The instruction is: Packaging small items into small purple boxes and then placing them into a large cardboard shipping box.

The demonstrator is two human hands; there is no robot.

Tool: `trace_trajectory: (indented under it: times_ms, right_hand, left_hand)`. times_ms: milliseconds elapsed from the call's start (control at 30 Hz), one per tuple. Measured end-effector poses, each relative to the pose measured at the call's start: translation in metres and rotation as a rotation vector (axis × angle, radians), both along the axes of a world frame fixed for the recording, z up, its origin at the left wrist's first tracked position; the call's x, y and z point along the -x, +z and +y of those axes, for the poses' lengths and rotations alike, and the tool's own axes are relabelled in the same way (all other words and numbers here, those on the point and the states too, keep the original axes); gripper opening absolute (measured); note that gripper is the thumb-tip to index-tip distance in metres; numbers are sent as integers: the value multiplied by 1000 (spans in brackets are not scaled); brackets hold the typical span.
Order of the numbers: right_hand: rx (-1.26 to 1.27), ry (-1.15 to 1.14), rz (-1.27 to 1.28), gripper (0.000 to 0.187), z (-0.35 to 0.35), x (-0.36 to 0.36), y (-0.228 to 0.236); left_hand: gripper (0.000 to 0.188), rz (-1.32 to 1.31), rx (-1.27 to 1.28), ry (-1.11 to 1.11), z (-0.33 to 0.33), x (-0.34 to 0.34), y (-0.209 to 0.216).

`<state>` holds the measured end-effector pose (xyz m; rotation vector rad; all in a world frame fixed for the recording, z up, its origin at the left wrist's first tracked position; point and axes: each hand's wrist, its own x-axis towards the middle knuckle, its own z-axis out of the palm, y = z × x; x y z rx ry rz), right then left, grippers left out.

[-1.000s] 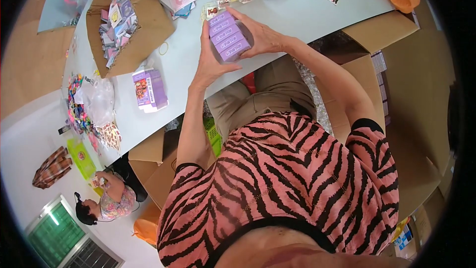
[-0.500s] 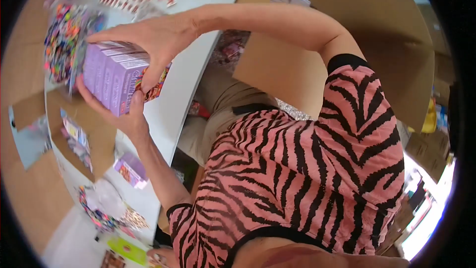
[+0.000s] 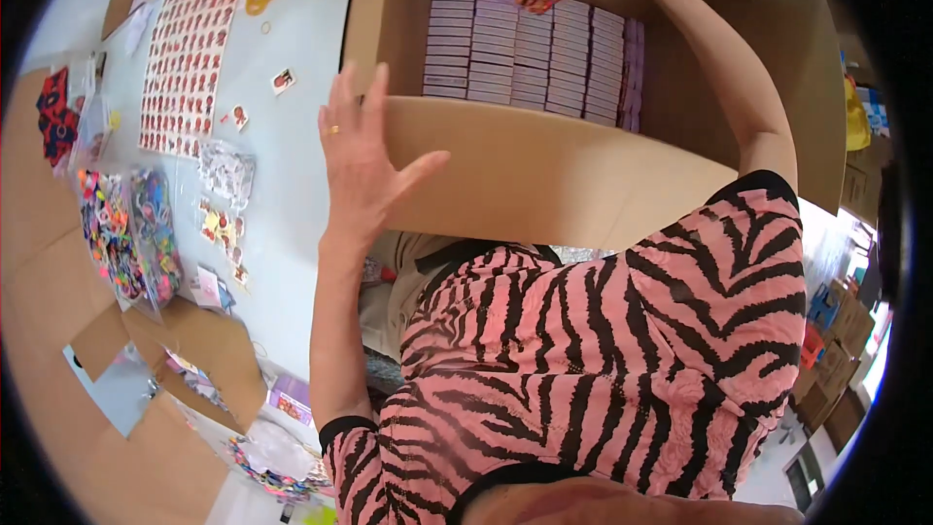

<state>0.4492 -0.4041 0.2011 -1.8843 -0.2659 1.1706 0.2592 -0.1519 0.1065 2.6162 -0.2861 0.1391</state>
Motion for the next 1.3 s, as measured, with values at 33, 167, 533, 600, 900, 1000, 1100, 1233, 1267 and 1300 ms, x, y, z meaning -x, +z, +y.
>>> trace_trajectory:
  times_ms: [33,167,533,600,900,1000,1100,1233,1267,1300]
  right_hand:
    - [-7,-6,8,117,-19,-14,-35]
    - [431,251,-827,115,-106,-60,-225]
    - [876,272,-1017,107,-105,-55,-365]
    - [871,250,-1054,110,-105,-60,-380]
    - [758,92,-1272,99,-94,-61,-436]
    - [778,13,-1305,87,-83,-57,-441]
    - [758,-32,-1393,71,-88,-56,-451]
    - [733,-10,-1438,55,-86,-56,-451]
    - [737,-12,-1438,55,-87,-56,-451]
    - [782,21,-1425,56,-87,-56,-452]
  left_hand:
    - [97,4,-92,-39,-6,-1,-4]
    - [86,15,-189,-87,-23,-12,-12]
    - [76,69,-117,-8,-29,-8,-19]
    - [80,73,-112,-12,-30,-7,-19]
    - [88,106,-75,22,-32,-8,-23]
    - [91,104,-97,29,-31,-9,-22]
    - [93,88,-99,27,-33,-9,-26]
    - [94,95,-128,34,-34,-7,-25]
    - [94,85,-126,28,-35,-7,-25]
    - [95,74,-124,22,-35,-7,-26]
